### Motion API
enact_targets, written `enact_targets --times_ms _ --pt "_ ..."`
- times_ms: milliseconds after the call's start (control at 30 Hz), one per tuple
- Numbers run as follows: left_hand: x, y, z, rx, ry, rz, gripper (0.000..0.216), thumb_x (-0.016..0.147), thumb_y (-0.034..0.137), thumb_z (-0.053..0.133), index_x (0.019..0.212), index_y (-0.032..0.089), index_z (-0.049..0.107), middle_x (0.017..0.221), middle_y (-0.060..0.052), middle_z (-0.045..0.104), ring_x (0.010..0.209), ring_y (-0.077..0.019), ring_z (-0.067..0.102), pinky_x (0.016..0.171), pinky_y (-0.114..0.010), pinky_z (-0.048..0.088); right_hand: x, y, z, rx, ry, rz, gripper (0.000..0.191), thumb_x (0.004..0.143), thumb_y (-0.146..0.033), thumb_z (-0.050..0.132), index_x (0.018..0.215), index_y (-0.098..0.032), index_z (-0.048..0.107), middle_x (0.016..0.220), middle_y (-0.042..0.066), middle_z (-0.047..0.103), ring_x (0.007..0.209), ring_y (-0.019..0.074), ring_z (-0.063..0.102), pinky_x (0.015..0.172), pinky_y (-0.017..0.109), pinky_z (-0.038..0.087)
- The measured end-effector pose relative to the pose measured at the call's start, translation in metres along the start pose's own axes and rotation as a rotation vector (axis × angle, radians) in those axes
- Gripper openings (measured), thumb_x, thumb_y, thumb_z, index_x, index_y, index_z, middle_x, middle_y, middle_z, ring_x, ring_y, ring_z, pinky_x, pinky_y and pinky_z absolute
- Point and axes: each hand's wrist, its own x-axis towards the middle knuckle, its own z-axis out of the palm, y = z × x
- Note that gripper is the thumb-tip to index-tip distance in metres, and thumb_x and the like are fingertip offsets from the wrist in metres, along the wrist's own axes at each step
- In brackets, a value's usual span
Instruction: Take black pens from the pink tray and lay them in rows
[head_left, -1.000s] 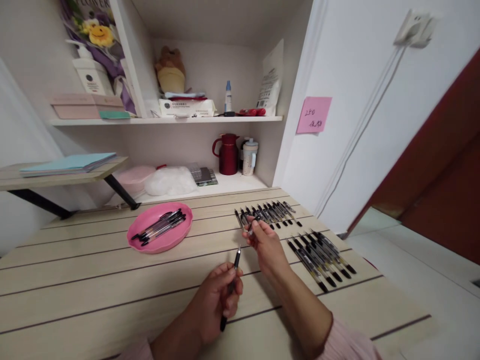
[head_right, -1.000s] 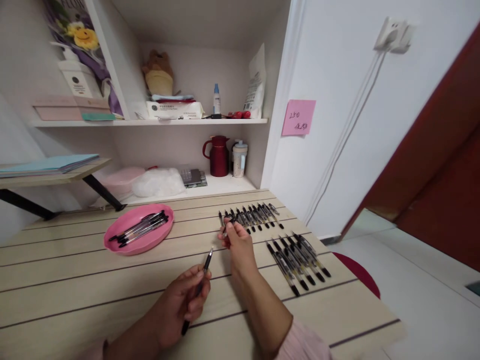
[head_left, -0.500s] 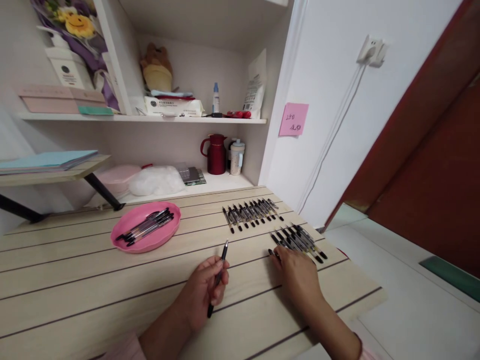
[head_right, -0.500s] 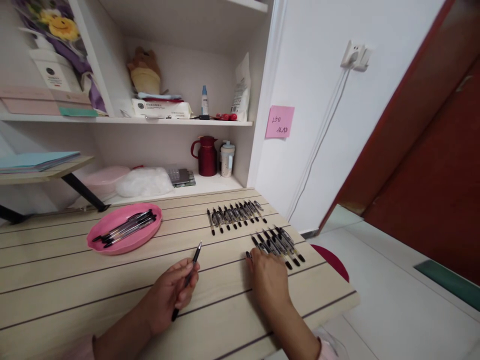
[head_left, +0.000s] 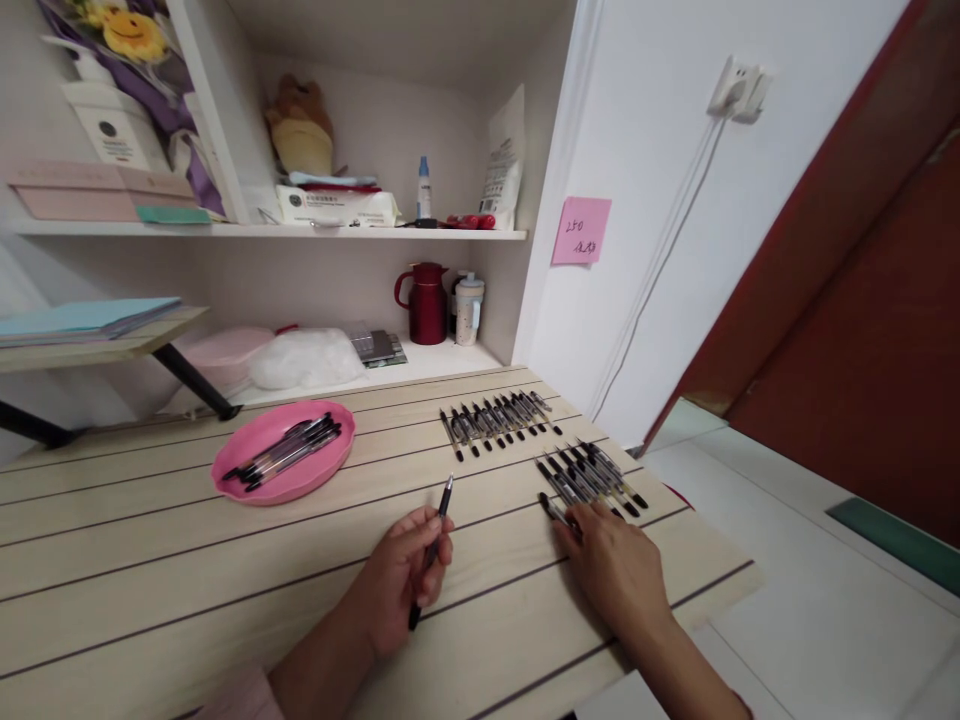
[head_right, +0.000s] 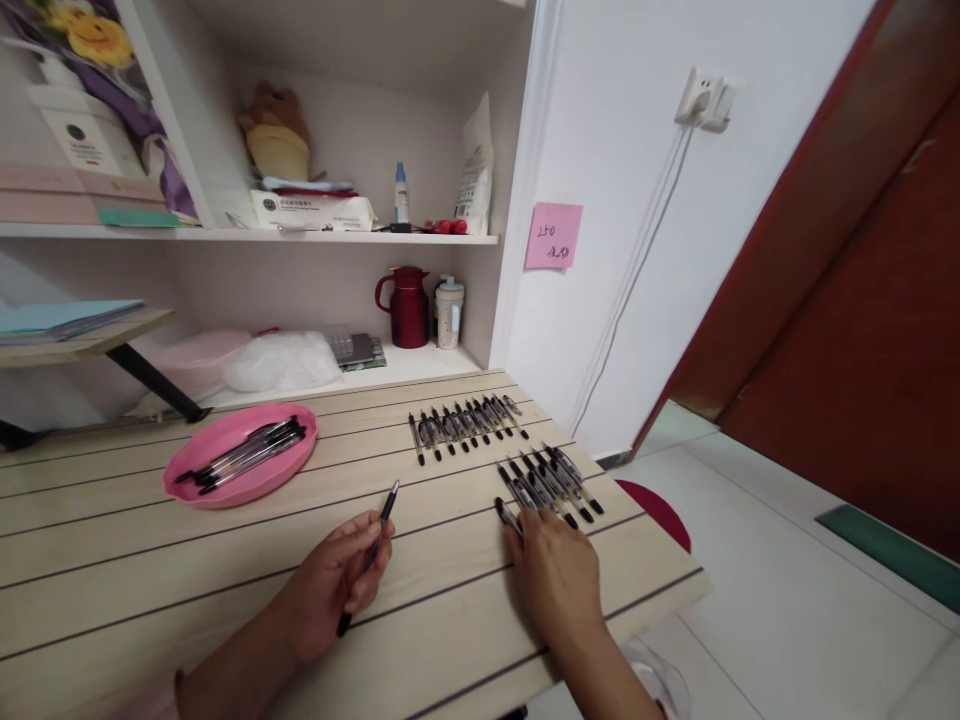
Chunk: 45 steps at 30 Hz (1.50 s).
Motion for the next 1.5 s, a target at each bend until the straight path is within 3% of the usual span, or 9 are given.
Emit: enact_targets --times_ms 400,700,833,967,1067,1167,1300,1500 --pt "-0.002 0.001 0.004 0.037 0.012 -0.005 0.012 0.079 0.028 0.053 0.081 0.016 0.052 0.06 0.004 0.053 0.031 -0.0006 0.032 0.031 -0.016 0.017 0.011 0.001 0.001 -0.053 -0.024 0.063 0.024 0.087 -0.037 0.041 0.08 -0.02 0.057 0.08 0.005 0.063 0.066 0.0191 0.06 0.053 0.027 0.031" --pt "-0.007 0.001 0.01 0.083 0.004 0.009 0.012 0.079 0.028 0.053 0.08 0.016 0.052 0.058 0.004 0.053 0.03 -0.0007 0.031 0.032 -0.017 0.015 0.011 -0.002 0.0 0.014 0.043 0.066 0.018 0.085 -0.032 0.045 0.078 -0.019 0.056 0.081 0.006 0.062 0.066 0.0182 0.058 0.053 0.027 0.03" --pt "-0.007 0.0 0.013 0.112 0.012 0.011 0.013 0.078 0.029 0.054 0.079 0.016 0.052 0.058 0.004 0.052 0.03 -0.0009 0.032 0.032 -0.017 0.015 0.009 -0.017 -0.008 0.389 0.028 0.071 0.025 0.085 -0.036 0.045 0.07 -0.019 0.055 0.072 0.004 0.061 0.063 0.0166 0.055 0.053 0.026 0.029" --pt "-0.006 -0.001 0.012 0.133 0.001 0.026 0.013 0.078 0.03 0.054 0.079 0.017 0.051 0.057 0.005 0.051 0.03 -0.0008 0.031 0.032 -0.017 0.015 0.015 -0.056 -0.014 1.195 -0.187 0.057 0.035 0.078 -0.049 0.049 0.062 -0.018 0.054 0.058 0.0 0.056 0.053 0.0125 0.05 0.05 0.024 0.032" --pt "-0.005 -0.002 0.01 0.137 -0.009 0.049 0.014 0.077 0.03 0.055 0.077 0.018 0.048 0.058 0.005 0.052 0.03 -0.001 0.032 0.032 -0.017 0.017 0.022 -0.088 -0.017 1.594 -0.333 0.156 0.037 0.066 -0.053 0.062 0.068 -0.016 0.058 0.059 0.0 0.058 0.052 0.0112 0.049 0.048 0.022 0.033" --pt "-0.004 -0.004 0.011 0.163 -0.001 0.067 0.016 0.077 0.031 0.055 0.075 0.019 0.045 0.058 0.006 0.052 0.031 -0.0016 0.033 0.032 -0.017 0.018 0.027 -0.108 -0.018 1.751 -0.318 0.217 0.037 0.058 -0.05 0.071 0.064 -0.016 0.057 0.052 -0.003 0.054 0.049 0.0091 0.046 0.048 0.022 0.033" --pt "-0.004 -0.008 0.014 0.236 0.073 0.101 0.02 0.077 0.036 0.055 0.075 0.019 0.045 0.057 0.006 0.051 0.031 -0.0013 0.033 0.032 -0.016 0.018 0.026 -0.115 -0.014 1.868 -0.263 0.266 0.034 0.058 -0.043 0.074 0.058 -0.016 0.055 0.047 -0.006 0.05 0.045 0.0066 0.04 0.048 0.021 0.031" --pt "-0.004 -0.007 0.015 0.253 0.04 0.087 0.02 0.078 0.038 0.053 0.079 0.019 0.047 0.055 0.007 0.051 0.028 -0.0007 0.028 0.03 -0.016 0.015 0.023 -0.112 -0.011 2.068 -0.415 0.278 0.031 0.056 -0.041 0.077 0.063 -0.015 0.061 0.057 -0.001 0.059 0.048 0.0078 0.046 0.05 0.022 0.035"
